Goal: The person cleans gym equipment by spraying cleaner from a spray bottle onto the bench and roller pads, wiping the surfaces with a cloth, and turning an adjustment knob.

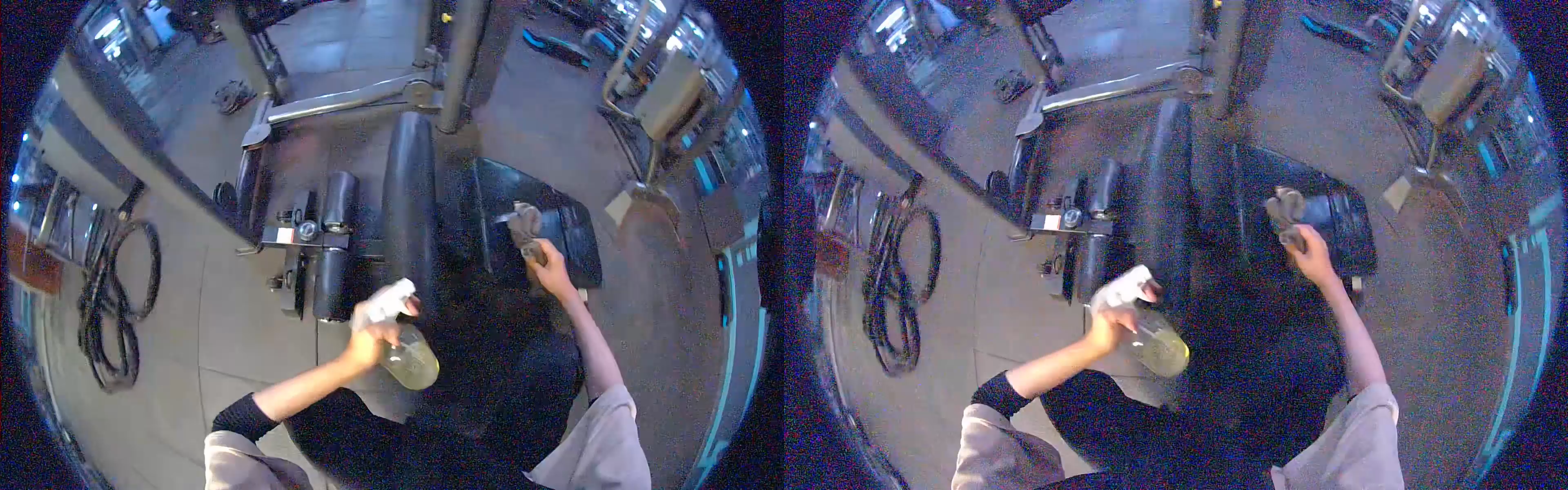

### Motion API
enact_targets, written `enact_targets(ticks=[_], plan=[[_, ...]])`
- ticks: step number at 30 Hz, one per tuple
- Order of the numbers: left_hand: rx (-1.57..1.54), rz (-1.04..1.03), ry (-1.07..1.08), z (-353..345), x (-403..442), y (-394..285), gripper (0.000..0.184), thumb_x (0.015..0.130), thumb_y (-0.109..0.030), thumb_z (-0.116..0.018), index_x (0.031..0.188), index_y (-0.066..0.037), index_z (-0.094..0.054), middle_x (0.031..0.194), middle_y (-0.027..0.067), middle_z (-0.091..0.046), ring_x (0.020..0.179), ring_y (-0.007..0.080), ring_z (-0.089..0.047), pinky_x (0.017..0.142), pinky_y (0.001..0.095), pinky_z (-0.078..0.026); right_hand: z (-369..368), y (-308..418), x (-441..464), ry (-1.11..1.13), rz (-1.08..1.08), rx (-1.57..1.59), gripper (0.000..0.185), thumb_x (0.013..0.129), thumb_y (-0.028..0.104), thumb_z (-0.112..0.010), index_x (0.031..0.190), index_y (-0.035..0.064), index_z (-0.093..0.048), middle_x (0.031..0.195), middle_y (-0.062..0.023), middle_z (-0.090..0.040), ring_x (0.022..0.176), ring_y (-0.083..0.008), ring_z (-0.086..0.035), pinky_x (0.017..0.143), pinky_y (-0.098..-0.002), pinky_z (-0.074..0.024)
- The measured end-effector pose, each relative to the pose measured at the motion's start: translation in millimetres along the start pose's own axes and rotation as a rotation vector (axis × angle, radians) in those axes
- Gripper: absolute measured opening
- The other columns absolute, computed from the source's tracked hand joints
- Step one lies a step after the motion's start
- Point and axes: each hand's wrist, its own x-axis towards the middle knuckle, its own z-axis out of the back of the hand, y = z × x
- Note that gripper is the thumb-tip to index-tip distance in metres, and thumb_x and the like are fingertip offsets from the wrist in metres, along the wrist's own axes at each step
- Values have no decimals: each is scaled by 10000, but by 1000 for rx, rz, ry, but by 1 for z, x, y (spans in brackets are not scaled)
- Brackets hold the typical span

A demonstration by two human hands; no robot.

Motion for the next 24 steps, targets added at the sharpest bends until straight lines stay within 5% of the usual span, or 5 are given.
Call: enact_targets(ticks=[9,13,15,19,24], plan=[[205,250,38,90,25,-84,480,589,0,-399,1031,99,-555,878,114,-620,510,112,-529,415,194,-414,-34,130,43,-58,-49,375,317,823,208,-626,1073,34,-541,1011,-54,-589,961,-140,-525,858,-298,-411],[411,296,-18,99,36,-77,332,606,-35,-427,890,9,-593,661,32,-589,442,81,-503,401,215,-387,-105,152,95,-181,326,183,404,721,255,-708,1038,48,-569,1047,-131,-534,996,-311,-519,854,-363,-425],[679,148,37,103,51,-70,397,548,-69,-443,889,33,-618,817,106,-626,512,122,-552,441,246,-431,-127,160,119,-228,309,18,401,706,286,-718,1019,71,-590,1029,-130,-530,960,-319,-523,831,-381,-435],[790,370,-52,92,88,-76,384,535,-60,-459,868,-6,-641,660,51,-606,507,118,-565,477,266,-443,-142,142,194,-309,164,5,399,689,321,-725,1003,106,-606,996,-127,-533,935,-320,-525,795,-390,-445],[757,185,-69,102,116,-49,423,532,-49,-461,911,6,-642,714,69,-631,539,118,-579,475,257,-448,-159,121,264,-432,104,-31,388,684,340,-716,999,150,-595,987,-106,-538,926,-323,-529,770,-406,-452]])
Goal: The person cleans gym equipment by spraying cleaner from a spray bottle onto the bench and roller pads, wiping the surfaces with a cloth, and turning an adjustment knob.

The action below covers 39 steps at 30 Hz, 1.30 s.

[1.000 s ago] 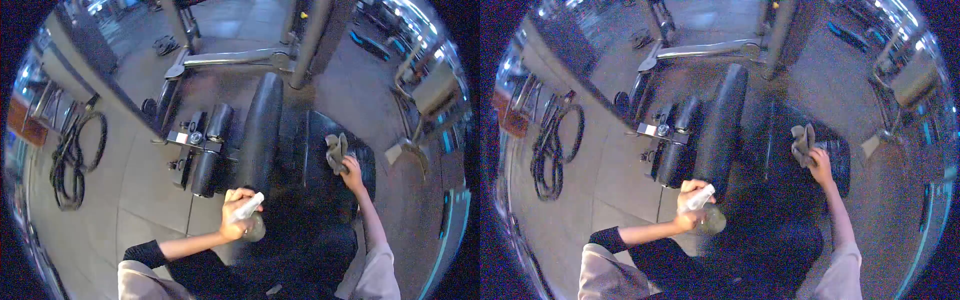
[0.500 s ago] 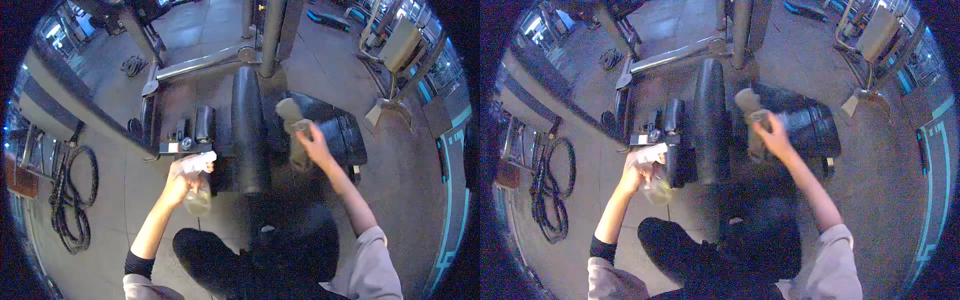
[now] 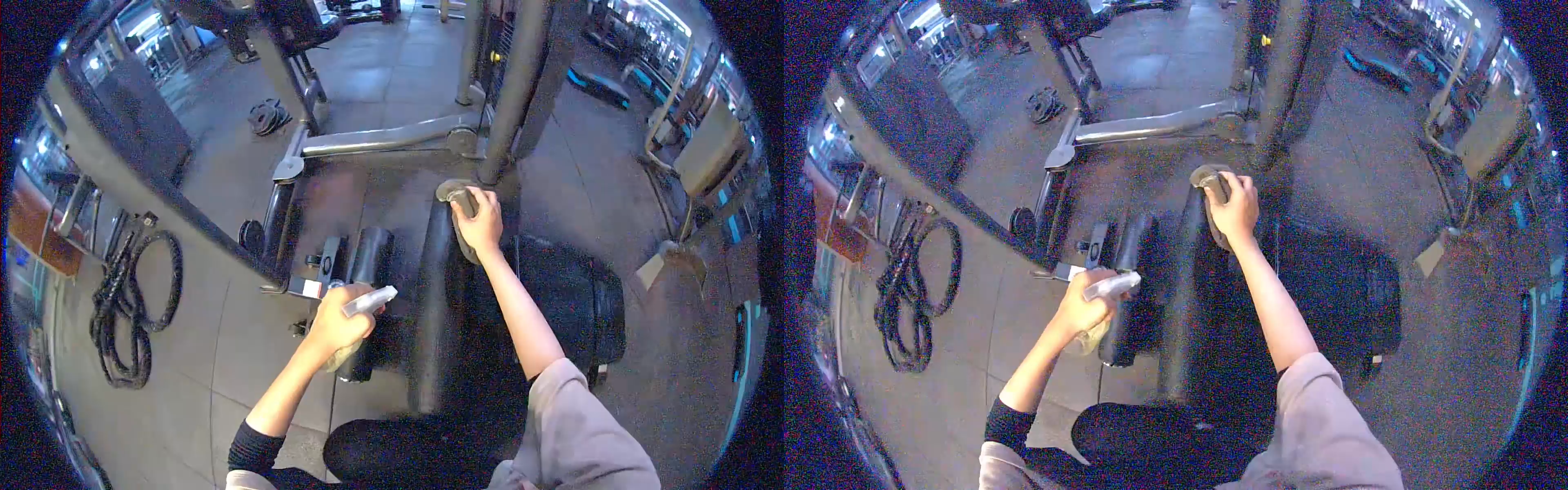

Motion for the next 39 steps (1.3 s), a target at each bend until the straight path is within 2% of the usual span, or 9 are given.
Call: enact_targets(ticks=[7,11,17,22,25,27,33,35,39], plan=[[-177,150,194,12,12,-9,499,537,36,-441,1007,34,-610,747,66,-630,490,113,-544,418,232,-411,-19,-10,24,-60,-226,-90,404,707,386,-691,1036,182,-579,1027,-110,-543,957,-334,-530,774,-431,-454],[-281,184,199,9,18,4,353,547,10,-450,857,51,-613,673,50,-592,449,103,-512,399,245,-388,-11,-13,20,-48,-196,-33,409,710,377,-696,1043,169,-585,1008,-126,-556,936,-331,-548,773,-418,-461],[-417,18,324,-4,39,33,429,601,104,-406,981,58,-599,794,112,-626,500,123,-541,363,227,-374,6,-19,13,85,-67,-137,457,726,370,-684,1076,93,-587,980,-170,-575,938,-335,-561,795,-402,-460],[-155,-138,349,1,31,22,318,549,21,-461,826,28,-618,638,51,-584,453,110,-517,403,252,-391,51,6,-30,206,-99,-78,412,750,362,-671,1034,69,-615,952,-177,-623,911,-327,-595,806,-376,-461],[318,-491,81,9,6,17,204,568,-79,-503,729,-10,-607,649,186,-597,596,348,-590,554,393,-458,98,37,-57,499,-308,123,393,801,376,-636,1047,69,-628,916,-46,-657,866,-117,-574,785,-286,-442],[340,-455,132,13,-12,17,214,569,-99,-513,738,-27,-623,694,202,-601,668,373,-586,610,419,-463,129,54,-79,594,-422,237,442,818,401,-612,1079,44,-606,977,-17,-627,916,-110,-539,822,-271,-416],[247,-397,189,20,-30,45,185,568,-128,-535,692,-35,-637,687,212,-607,702,381,-600,660,436,-472,182,101,-181,202,-681,322,526,848,452,-548,1151,22,-542,1060,-34,-572,960,-129,-508,872,-262,-374],[160,-253,483,20,-24,48,180,586,-112,-503,696,-31,-619,547,113,-581,532,243,-591,529,343,-443,196,106,-209,-3,-825,358,523,859,462,-525,1151,28,-539,1073,-36,-566,963,-141,-508,876,-263,-368],[398,-355,87,-2,-6,55,196,665,-206,-542,789,-160,-686,621,76,-625,644,248,-617,671,397,-469,202,122,-250,-102,-685,248,511,882,464,-489,1139,24,-538,1065,-36,-562,983,-127,-484,880,-261,-357]])
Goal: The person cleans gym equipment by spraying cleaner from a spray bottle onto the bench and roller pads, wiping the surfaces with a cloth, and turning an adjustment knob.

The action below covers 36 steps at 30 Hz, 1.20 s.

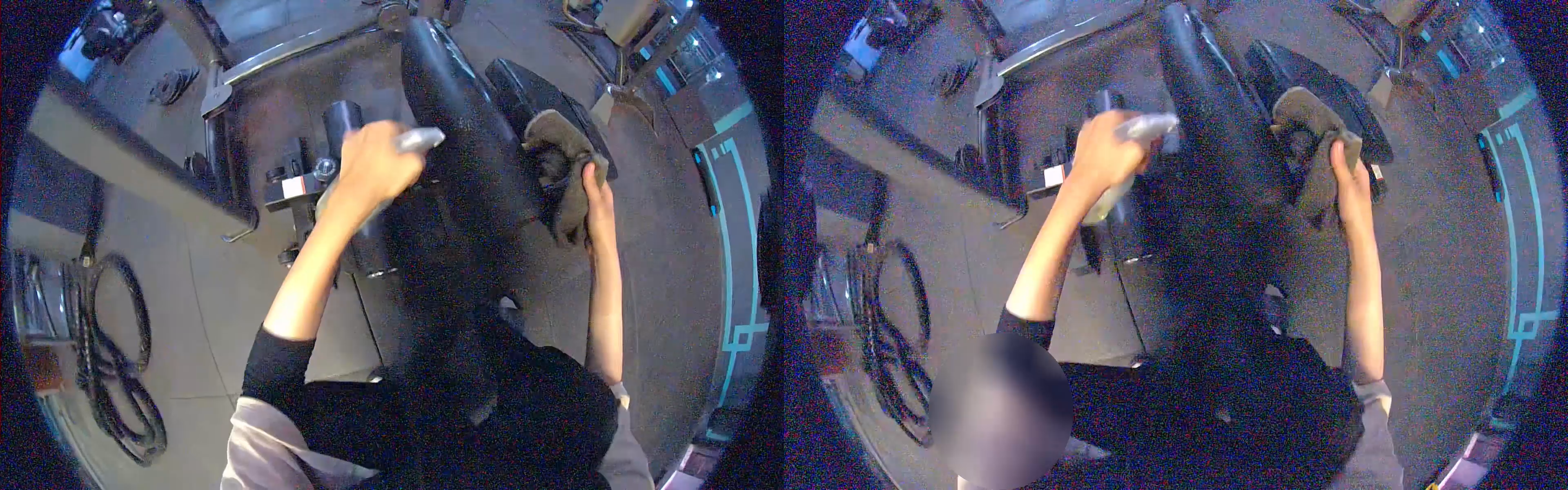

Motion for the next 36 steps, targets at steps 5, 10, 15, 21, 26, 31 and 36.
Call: enact_targets(ticks=[5,10,15,21,26,31,36], plan=[[69,80,-135,1,25,-5,343,639,-262,-506,912,-180,-696,962,119,-639,1061,299,-502,979,610,-175,-9,-4,-21,69,214,-84,420,910,371,-487,1140,22,-527,1024,-24,-570,980,-120,-475,887,-270,-352],[-122,208,-206,0,40,-4,337,664,-275,-509,900,-114,-689,1011,157,-626,1098,324,-491,997,595,-172,-29,5,-32,132,518,-324,313,878,217,-551,1094,-9,-531,1146,-122,-522,1076,-208,-480,932,-300,-336],[-53,243,-226,-14,47,3,329,660,-264,-525,908,-119,-683,989,163,-624,1038,331,-507,986,593,-184,-43,4,-30,120,616,-410,284,820,146,-617,1048,-18,-572,1238,-173,-474,1164,-294,-439,963,-351,-327],[-255,312,-409,-23,55,16,302,646,-266,-537,837,-80,-680,938,183,-629,1030,334,-503,955,562,-237,-44,-3,-28,56,607,-400,301,802,126,-630,1059,-18,-569,1210,-177,-491,1142,-297,-456,957,-356,-334],[-225,344,-526,-35,47,31,403,666,-335,-530,868,-12,-661,953,230,-617,955,392,-555,885,495,-338,-43,-4,-28,40,659,-467,326,803,116,-621,1091,-21,-553,1221,-178,-482,1120,-300,-471,954,-360,-339],[-306,434,-494,-39,53,48,359,641,-299,-532,860,-51,-672,941,213,-621,992,372,-528,897,505,-317,-43,-4,-26,52,679,-483,321,811,119,-615,1091,-24,-550,1228,-185,-473,1127,-306,-467,953,-361,-342],[-425,435,-561,-40,57,42,348,647,-271,-517,835,-21,-670,980,235,-610,1048,381,-509,917,507,-306,-48,-5,-27,33,662,-472,315,805,105,-625,1085,-21,-554,1228,-191,-471,1131,-304,-466,954,-359,-343]])
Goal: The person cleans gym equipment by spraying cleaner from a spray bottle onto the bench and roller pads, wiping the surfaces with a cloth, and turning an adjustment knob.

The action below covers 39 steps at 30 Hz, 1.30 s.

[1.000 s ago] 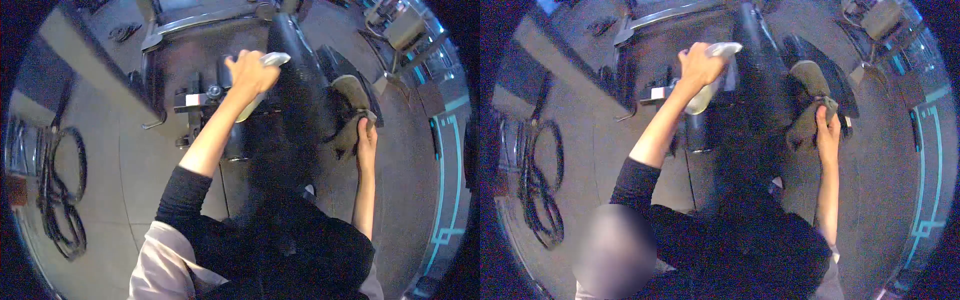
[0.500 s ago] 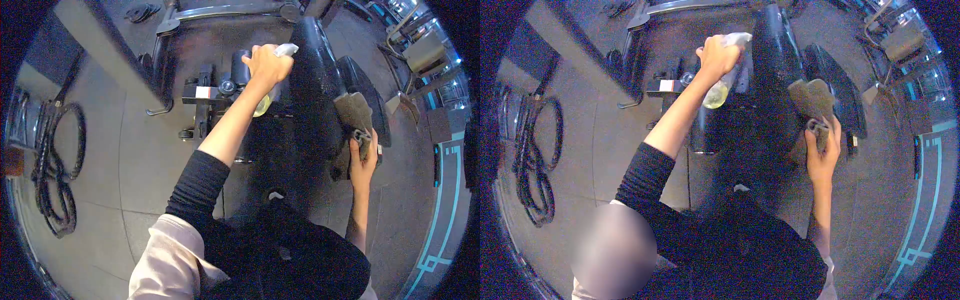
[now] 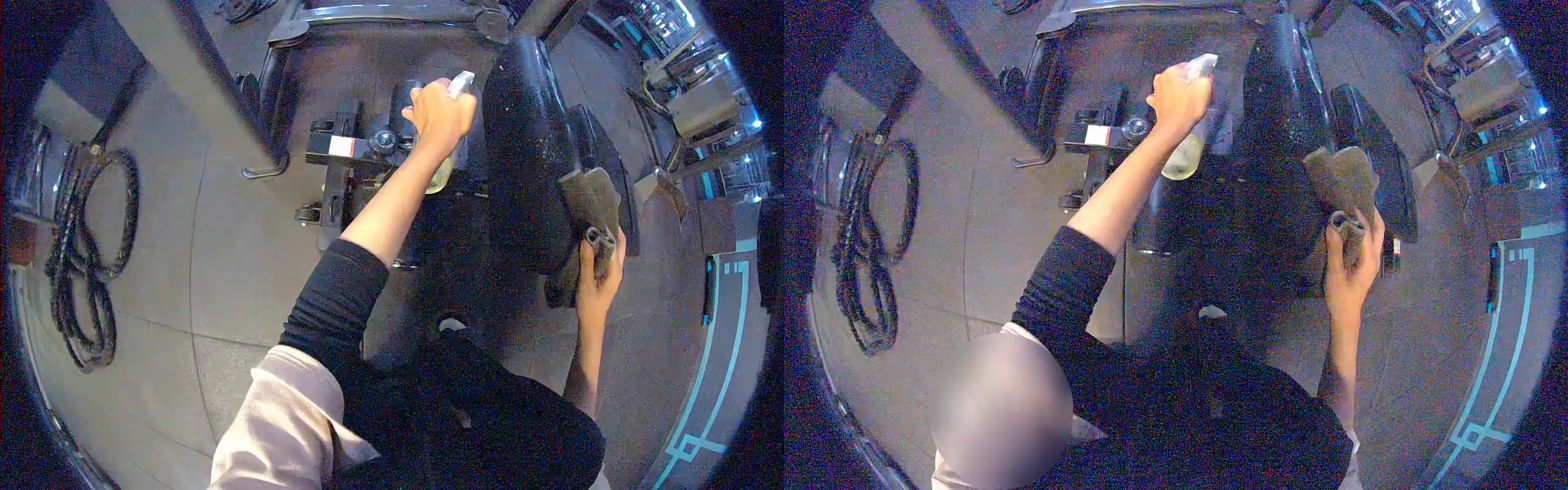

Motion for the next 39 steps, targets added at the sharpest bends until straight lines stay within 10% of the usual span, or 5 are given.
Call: enact_targets(ticks=[10,14,22,32,39], plan=[[-200,-310,901,-30,-3,46,212,661,-179,-507,619,-8,-625,787,168,-650,787,276,-645,726,365,-478,1,-1,-1,-3,1,-4,297,806,98,-619,1073,-18,-557,1215,-186,-473,1110,-291,-474,948,-342,-341],[-154,-161,850,-13,-19,37,123,610,-75,-482,529,-1,-538,667,109,-610,617,203,-608,576,312,-471,1,-5,-2,-23,5,-30,302,808,100,-616,1077,-20,-552,1218,-182,-468,1111,-288,-469,953,-342,-334],[-462,-47,1272,6,-35,29,497,440,16,-476,913,53,-626,782,146,-632,644,212,-599,522,282,-440,-1,-2,-5,-35,-46,11,301,813,80,-606,1084,-33,-543,1239,-169,-458,1121,-270,-463,958,-337,-331],[-255,-23,1311,43,-72,42,292,474,-24,-521,737,1,-645,672,62,-625,540,136,-563,464,280,-423,4,0,-17,-74,84,-115,374,751,33,-615,1118,-4,-551,1254,-177,-447,1142,-314,-448,970,-368,-329],[37,-485,879,71,-114,53,280,491,-124,-597,766,-77,-625,750,112,-598,793,324,-542,717,402,-431,14,44,33,345,300,-394,390,653,44,-671,1038,39,-604,1245,-192,-430,1122,-387,-444,948,-420,-360]])
